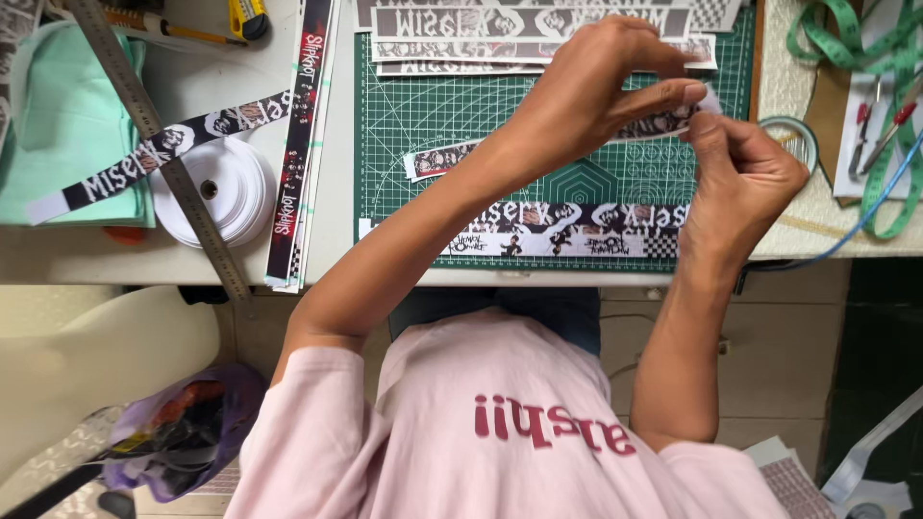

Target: The person assembles printed sticker strips on a green cutting mat. They apply small pieces of tape to secure the strips, peel off backing layers, and align the strips in a row. The person uses a craft knife and tape to adjust and finalize the arrangement.

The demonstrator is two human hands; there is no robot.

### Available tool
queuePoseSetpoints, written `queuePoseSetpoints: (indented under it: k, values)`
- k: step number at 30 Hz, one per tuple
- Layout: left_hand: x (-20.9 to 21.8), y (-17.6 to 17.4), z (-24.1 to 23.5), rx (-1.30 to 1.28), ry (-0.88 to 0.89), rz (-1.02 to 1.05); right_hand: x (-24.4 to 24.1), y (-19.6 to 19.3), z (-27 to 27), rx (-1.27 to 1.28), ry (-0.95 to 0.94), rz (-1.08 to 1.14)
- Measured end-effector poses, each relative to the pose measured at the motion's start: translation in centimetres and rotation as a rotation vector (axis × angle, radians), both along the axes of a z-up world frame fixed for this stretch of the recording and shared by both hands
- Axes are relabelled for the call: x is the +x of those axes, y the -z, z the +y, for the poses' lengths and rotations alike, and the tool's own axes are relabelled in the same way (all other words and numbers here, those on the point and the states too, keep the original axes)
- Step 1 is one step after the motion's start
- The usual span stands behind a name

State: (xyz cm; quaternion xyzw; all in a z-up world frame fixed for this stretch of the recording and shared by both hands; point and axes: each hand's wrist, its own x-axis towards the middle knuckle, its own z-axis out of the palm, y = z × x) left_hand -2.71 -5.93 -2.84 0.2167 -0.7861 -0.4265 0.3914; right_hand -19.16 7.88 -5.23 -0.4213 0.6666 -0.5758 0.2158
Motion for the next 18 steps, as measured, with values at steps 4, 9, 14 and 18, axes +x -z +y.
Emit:
queuePoseSetpoints:
  k: [4, 9, 14, 18]
  values:
    - [2.9, 1.9, 0.3, 0.094, -0.121, 0.021, -1.9, 0.4, 1.7, 0.252, -0.037, 0.624]
    - [14.4, 2.8, 1.4, -0.233, -0.450, -0.149, -4.0, -0.9, 4.9, 0.295, 0.028, 0.628]
    - [19.3, 4.4, 5.2, -0.221, -0.614, -0.335, -5.1, -0.7, 4.9, 0.405, -0.123, 0.727]
    - [20.6, 6.6, 5.9, -0.236, -0.703, -0.387, -3.1, -0.2, 3.5, 0.320, -0.307, 0.771]
